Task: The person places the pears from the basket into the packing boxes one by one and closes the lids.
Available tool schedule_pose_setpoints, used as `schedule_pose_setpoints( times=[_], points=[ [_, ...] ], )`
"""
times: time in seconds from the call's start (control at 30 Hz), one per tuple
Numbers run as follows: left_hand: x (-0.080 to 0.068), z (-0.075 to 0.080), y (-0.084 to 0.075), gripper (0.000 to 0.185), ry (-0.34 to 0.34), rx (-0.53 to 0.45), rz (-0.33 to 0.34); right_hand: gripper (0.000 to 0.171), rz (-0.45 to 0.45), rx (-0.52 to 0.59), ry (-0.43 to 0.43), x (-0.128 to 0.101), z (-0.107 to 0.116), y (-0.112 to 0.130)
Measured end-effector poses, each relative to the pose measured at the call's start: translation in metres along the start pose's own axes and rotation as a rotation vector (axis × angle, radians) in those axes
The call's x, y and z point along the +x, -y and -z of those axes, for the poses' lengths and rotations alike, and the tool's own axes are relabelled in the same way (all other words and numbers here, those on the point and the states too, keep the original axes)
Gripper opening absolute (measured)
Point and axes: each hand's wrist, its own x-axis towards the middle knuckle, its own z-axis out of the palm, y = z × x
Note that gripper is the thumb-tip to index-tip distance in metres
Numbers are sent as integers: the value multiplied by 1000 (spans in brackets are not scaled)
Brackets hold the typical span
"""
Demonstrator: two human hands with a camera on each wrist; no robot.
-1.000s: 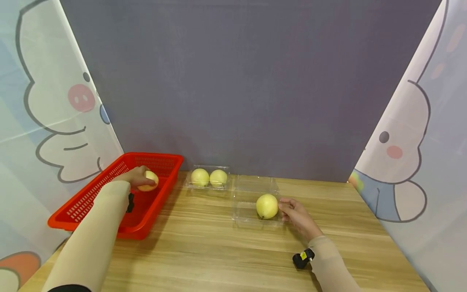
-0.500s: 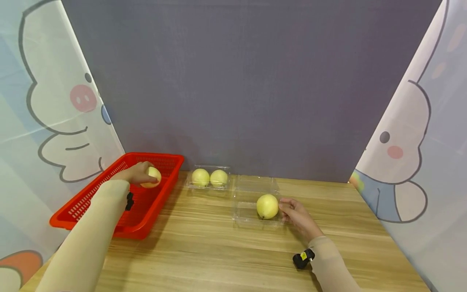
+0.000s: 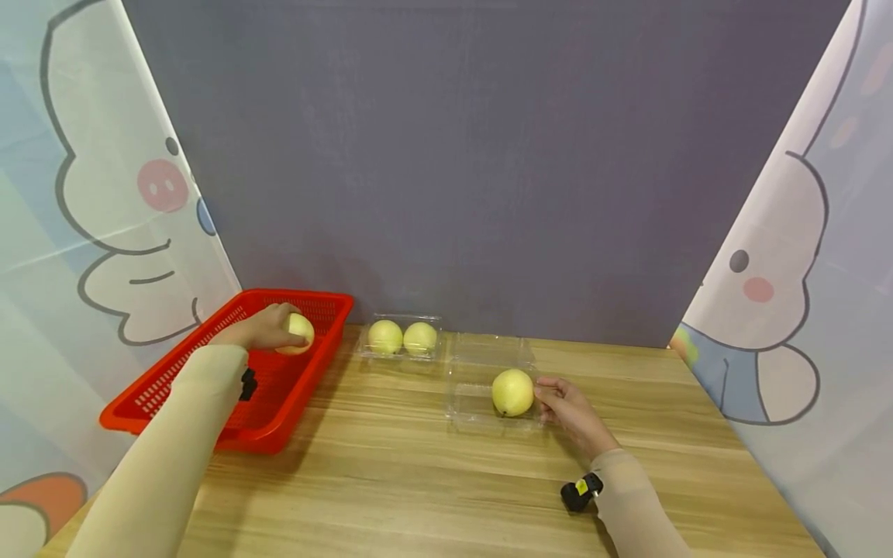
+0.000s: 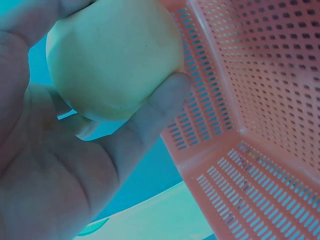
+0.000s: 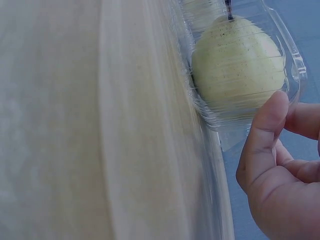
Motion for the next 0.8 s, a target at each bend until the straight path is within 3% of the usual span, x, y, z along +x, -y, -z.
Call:
schedule_pose_setpoints(
  times=[0.33, 0.8],
  points=[
    [-5, 9, -18, 63, -41, -18, -63, 54, -6, -14, -17, 0, -1, 1],
    [-11, 21, -57, 63, -46, -27, -144, 54, 14, -7, 8, 0, -1, 1]
  ],
)
